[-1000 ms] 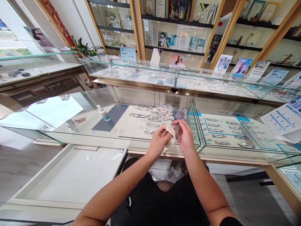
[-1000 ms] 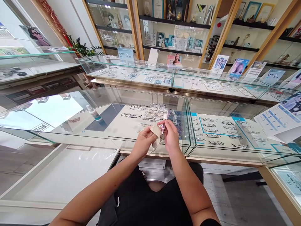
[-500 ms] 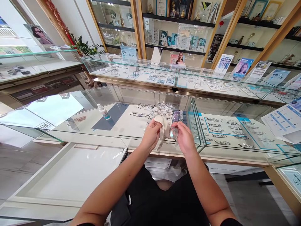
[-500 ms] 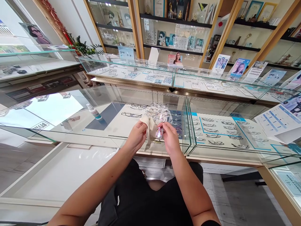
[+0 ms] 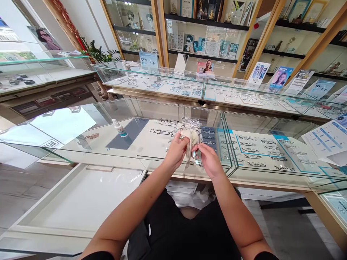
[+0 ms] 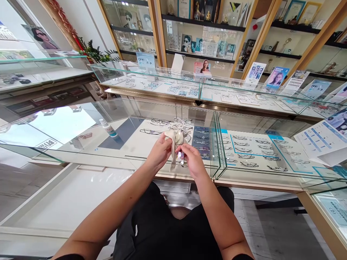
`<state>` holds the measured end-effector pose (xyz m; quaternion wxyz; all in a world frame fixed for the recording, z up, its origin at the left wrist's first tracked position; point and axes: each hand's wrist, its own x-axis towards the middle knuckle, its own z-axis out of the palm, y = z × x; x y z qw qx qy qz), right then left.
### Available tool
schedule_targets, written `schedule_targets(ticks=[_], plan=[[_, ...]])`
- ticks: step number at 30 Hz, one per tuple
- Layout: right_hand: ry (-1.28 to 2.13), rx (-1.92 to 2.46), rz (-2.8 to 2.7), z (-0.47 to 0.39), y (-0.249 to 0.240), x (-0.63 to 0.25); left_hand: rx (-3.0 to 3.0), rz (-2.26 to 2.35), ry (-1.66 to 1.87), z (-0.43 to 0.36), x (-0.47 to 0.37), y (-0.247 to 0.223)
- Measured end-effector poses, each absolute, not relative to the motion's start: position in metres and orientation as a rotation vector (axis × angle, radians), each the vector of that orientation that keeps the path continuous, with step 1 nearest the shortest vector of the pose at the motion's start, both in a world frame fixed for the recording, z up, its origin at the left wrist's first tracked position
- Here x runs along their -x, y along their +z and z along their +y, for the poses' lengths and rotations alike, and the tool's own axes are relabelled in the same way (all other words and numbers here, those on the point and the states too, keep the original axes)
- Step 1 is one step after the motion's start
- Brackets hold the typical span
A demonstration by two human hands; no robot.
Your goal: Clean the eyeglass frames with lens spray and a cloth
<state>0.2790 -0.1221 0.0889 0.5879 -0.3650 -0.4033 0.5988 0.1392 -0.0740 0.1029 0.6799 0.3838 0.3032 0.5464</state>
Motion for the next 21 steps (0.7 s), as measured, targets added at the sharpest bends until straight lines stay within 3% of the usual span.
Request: schedule_targets(ticks=[21], plan=[[1.349,0.833,-0.94,-0.121,0.087,-0.278,-1.067,0.704,1.172,-0.086,-0.141,0.111]])
